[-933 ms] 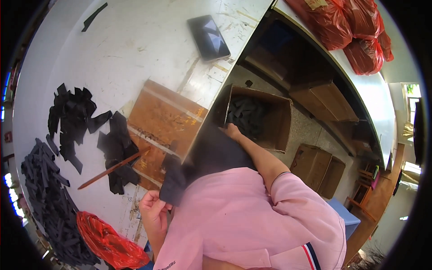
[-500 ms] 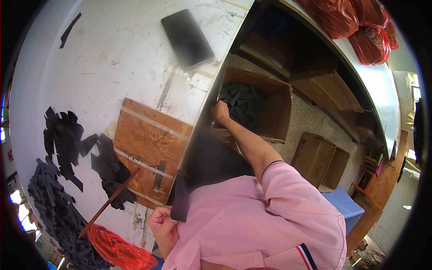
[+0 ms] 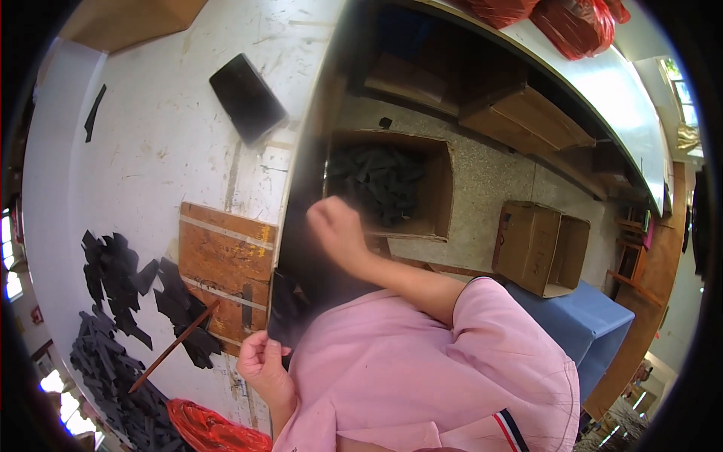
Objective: Picking up, folding, and aligning small black rectangular fabric or leather components on a worktable.
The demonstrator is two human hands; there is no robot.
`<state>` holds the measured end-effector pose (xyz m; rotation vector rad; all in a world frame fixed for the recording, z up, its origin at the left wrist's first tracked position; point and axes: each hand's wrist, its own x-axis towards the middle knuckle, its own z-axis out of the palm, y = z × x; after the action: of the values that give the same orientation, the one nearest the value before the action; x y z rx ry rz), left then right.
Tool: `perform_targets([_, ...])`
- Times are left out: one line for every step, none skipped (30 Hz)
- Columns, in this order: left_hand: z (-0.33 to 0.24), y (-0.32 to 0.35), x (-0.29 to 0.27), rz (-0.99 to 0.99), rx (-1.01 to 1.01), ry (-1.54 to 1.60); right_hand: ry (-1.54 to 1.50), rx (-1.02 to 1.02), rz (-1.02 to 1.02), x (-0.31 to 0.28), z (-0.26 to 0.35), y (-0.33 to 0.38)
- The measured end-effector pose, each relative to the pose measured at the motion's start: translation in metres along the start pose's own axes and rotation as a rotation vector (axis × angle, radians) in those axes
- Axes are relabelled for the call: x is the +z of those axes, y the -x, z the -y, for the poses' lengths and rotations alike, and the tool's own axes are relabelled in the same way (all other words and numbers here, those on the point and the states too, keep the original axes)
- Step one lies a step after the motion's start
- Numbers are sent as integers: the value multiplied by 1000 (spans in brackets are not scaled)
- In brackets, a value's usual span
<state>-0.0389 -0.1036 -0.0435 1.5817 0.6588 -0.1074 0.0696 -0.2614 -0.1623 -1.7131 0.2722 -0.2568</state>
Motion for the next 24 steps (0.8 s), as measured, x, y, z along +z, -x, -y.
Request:
perform_targets([-1, -3, 3, -34, 95, -55, -26, -155, 151, -9, 28, 14])
perform_targets([-4, -4, 8, -15, 104, -57, -26, -292, 422, -16, 42, 26])
perform_targets([-7, -6, 12, 1, 161, -44, -122, -288, 470, -19, 64, 36])
perform_targets([-10, -6, 16, 16, 219, -32, -221, -286, 516, -18, 81, 45])
perform_targets([-12, -6, 18, 41, 307, -99, -227, -324, 516, -15, 86, 50])
perform_targets([-13, -5, 21, 59, 319, -104, -235, -363, 513, -12, 89, 53])
perform_targets([-14, -5, 24, 61, 319, -46, -279, -333, 524, -11, 89, 54])
perform_targets([-14, -4, 27, 63, 317, 11, -280, -339, 505, -11, 88, 54])
perform_targets([-15, -5, 27, 65, 363, -76, -256, -329, 484, -10, 88, 54])
perform_targets([-16, -5, 29, 79, 371, -83, -232, -318, 463, -10, 88, 54])
perform_targets([-16, -4, 32, 46, 448, -152, -234, -319, 447, -8, 88, 54])
perform_targets([-15, -3, 34, 8, 522, -220, -189, -348, 475, -8, 88, 55])
perform_targets([-11, -5, 36, 15, 525, -224, -143, -374, 504, -7, 88, 55])
perform_targets([-5, -9, 37, -117, 646, -352, -145, -371, 498, -7, 88, 54])
perform_targets([-2, -10, 37, -246, 764, -482, -76, -451, 468, -6, 88, 55])
perform_targets([-3, -10, 38, -236, 761, -490, -6, -529, 440, -5, 88, 56])
perform_targets([-7, -10, 41, -279, 624, -388, 34, -554, 415, -1, 85, 58])
perform_targets([-13, -11, 43, -325, 491, -288, 30, -547, 410, 2, 83, 56])
perform_targets([-20, -13, 42, -307, 371, -193, 69, -509, 392, 3, 81, 54])
perform_targets([-20, -18, 33, -305, 369, -200, 108, -470, 376, 5, 79, 52])
perform_targets([-18, -25, 19, -55, 279, 84, 58, -432, 349, 9, 78, 51])
perform_targets([-16, -30, 8, 198, 184, 367, 55, -434, 352, 9, 78, 49])
perform_targets([-15, -31, 2, 324, 151, 461, -95, -325, 419, 8, 80, 48])
perform_targets([-19, -28, 3, 320, 151, 463, -242, -212, 483, 8, 80, 47])
